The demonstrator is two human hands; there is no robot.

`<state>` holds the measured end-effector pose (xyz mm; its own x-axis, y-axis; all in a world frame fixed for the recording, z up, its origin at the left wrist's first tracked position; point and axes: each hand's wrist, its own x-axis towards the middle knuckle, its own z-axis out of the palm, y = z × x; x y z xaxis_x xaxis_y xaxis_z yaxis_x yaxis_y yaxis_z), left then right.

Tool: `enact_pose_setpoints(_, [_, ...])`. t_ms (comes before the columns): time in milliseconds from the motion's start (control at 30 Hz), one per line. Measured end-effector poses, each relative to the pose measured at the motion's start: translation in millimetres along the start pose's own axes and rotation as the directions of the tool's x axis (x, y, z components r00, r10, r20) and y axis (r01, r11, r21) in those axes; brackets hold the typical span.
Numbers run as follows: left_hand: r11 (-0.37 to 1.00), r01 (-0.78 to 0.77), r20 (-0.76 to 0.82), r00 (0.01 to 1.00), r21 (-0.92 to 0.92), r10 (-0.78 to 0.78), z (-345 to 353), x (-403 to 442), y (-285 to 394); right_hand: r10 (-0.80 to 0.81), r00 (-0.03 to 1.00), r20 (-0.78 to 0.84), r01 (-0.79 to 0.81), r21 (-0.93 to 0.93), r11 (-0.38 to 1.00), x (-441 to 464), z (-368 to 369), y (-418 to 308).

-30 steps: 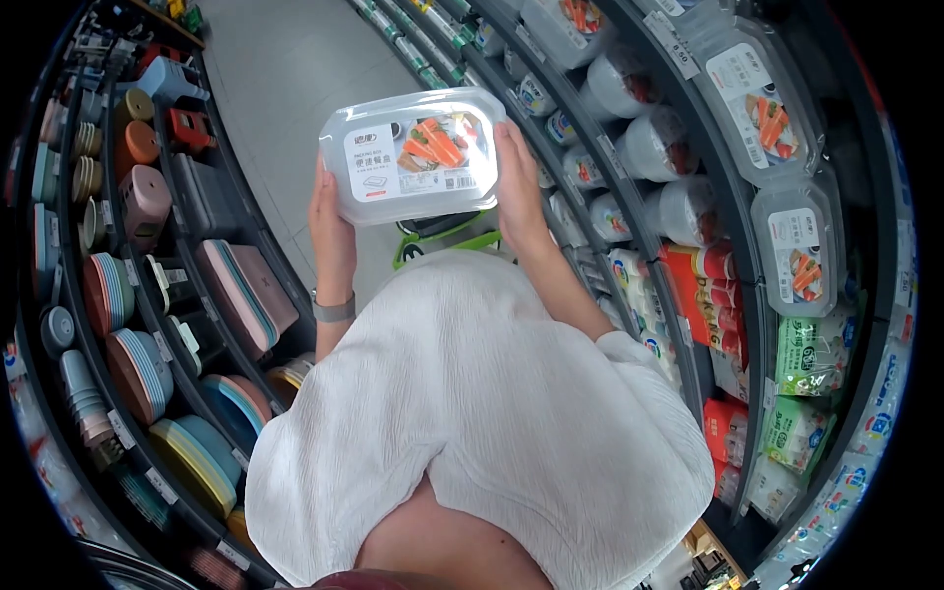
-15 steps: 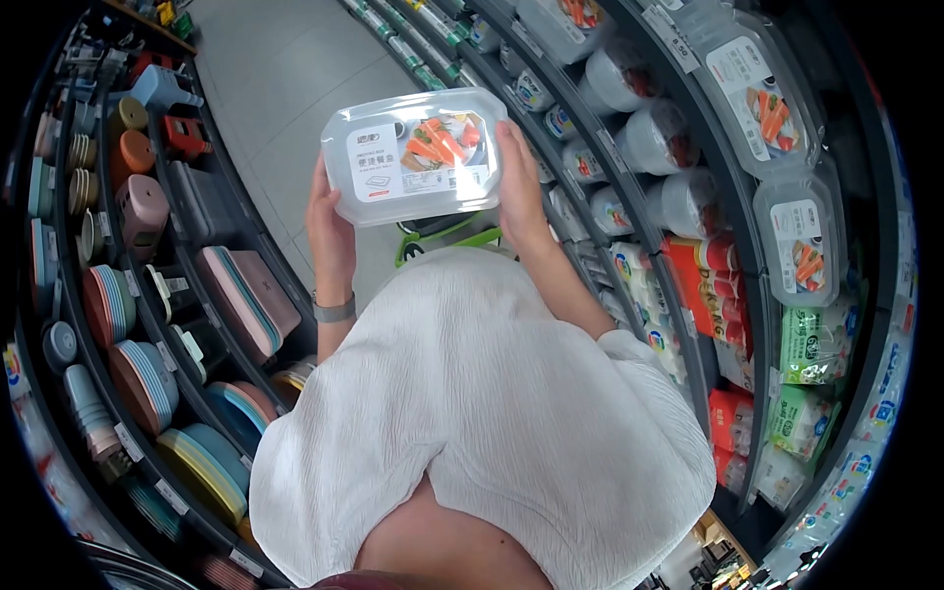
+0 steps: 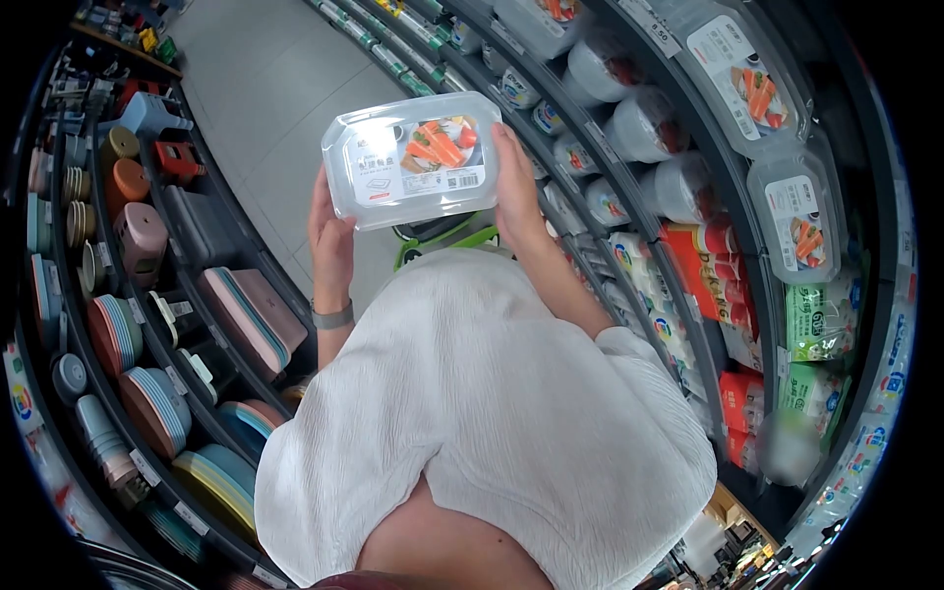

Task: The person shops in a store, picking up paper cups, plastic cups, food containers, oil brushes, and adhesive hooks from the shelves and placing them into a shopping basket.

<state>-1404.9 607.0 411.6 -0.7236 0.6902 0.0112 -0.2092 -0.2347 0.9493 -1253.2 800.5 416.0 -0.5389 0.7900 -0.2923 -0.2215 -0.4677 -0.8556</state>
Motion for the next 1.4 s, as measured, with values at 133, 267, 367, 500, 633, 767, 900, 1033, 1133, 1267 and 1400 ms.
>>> enact_pose_setpoints(133, [1.000, 0.022, 0.005, 1.000, -0.013, -0.022, -2, 2, -3, 0.013, 1.000, -0.011, -0.013, 0.011, 1.000, -1, 2, -1])
enact_pose_setpoints(267, [0.999, 0.038, 0.023, 0.999, -0.016, -0.037, -3, 5, -3, 0.010, 1.000, -0.029, -0.010, 0.011, 1.000, 0, 0, 2])
enact_pose_setpoints(367, [0.998, 0.054, 0.042, 0.998, -0.044, -0.052, -5, 8, -6, 0.009, 0.999, -0.049, -0.008, 0.018, 1.000, 0, 0, 1])
enact_pose_setpoints(500, [0.998, 0.053, 0.055, 0.997, -0.024, -0.051, -4, 8, -7, 0.061, 0.996, -0.070, -0.056, 0.070, 0.996, -4, 4, -5])
enact_pose_setpoints(633, [0.998, 0.064, 0.061, 0.996, -0.014, -0.063, -6, 7, -12, 0.066, 0.997, -0.042, -0.064, 0.060, 0.996, -1, 0, -1])
enact_pose_setpoints(767, [0.995, 0.091, 0.090, 0.991, 0.037, -0.094, -10, 7, -9, 0.078, 0.996, -0.054, -0.075, 0.052, 0.996, -3, 4, 0])
enact_pose_setpoints(900, [0.994, 0.066, 0.129, 0.989, 0.087, -0.076, -6, 10, -9, 0.075, 0.995, -0.060, -0.073, 0.038, 0.997, 0, 0, 4])
enact_pose_setpoints(1033, [0.984, 0.003, 0.140, 0.990, 0.179, -0.029, -4, 12, -12, 0.035, 0.999, 0.021, -0.035, 0.007, 0.999, -9, 11, -7])
enact_pose_setpoints(1133, [0.979, 0.048, 0.050, 0.997, 0.198, -0.059, 2, 15, -4, 0.008, 0.992, 0.130, 0.005, -0.101, 0.995, -14, 10, -4])
enact_pose_setpoints(1267, [0.966, 0.069, -0.045, 0.997, 0.249, -0.059, -5, 19, -11, -0.037, 0.978, 0.204, 0.100, -0.308, 0.946, -19, 10, 3])
enact_pose_setpoints(1400, [0.984, 0.092, -0.130, 0.989, 0.152, -0.073, -4, 20, -14, -0.034, 0.970, 0.240, 0.127, -0.383, 0.915, -23, 8, 12])
